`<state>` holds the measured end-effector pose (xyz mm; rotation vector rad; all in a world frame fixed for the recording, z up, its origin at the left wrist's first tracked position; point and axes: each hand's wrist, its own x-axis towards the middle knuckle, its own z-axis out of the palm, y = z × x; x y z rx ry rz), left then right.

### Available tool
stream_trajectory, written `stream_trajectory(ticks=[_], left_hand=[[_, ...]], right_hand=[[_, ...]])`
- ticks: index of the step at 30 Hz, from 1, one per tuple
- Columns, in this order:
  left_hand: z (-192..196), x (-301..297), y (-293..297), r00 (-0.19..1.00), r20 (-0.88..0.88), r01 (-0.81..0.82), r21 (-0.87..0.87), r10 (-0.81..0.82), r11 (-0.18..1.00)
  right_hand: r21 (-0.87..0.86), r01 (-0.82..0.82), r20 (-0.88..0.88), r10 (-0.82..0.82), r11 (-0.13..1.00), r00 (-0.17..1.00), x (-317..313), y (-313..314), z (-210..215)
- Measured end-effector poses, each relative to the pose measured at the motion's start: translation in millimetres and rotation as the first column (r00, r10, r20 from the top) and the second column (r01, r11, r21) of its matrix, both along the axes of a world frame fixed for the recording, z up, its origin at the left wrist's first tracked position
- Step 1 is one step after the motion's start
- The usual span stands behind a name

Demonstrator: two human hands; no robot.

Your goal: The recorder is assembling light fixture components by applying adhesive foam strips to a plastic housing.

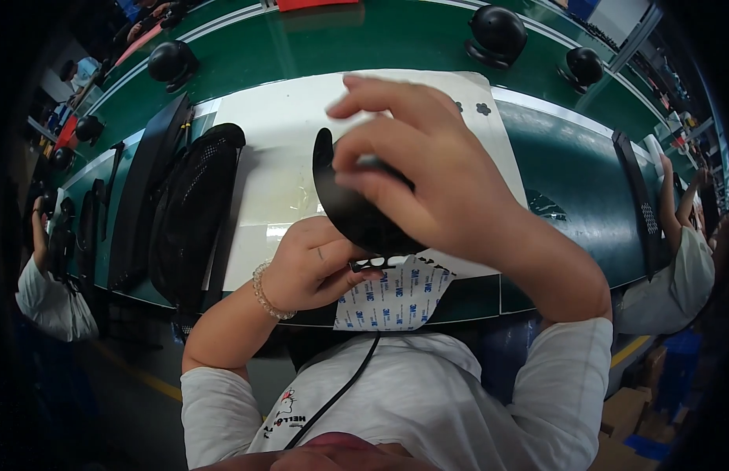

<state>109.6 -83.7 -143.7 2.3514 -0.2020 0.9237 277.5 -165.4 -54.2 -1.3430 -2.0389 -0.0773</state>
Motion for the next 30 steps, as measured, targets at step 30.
stream_trajectory(ticks=[30], left_hand=[[-3.3, 0.2, 0.7, 0.999, -0.008, -0.04, 0.017, 0.04, 0.999]], right_hand=[[0.427, 0.268, 0.146, -0.358, 0.864, 0.922, 34.8, -3.1, -6.6]])
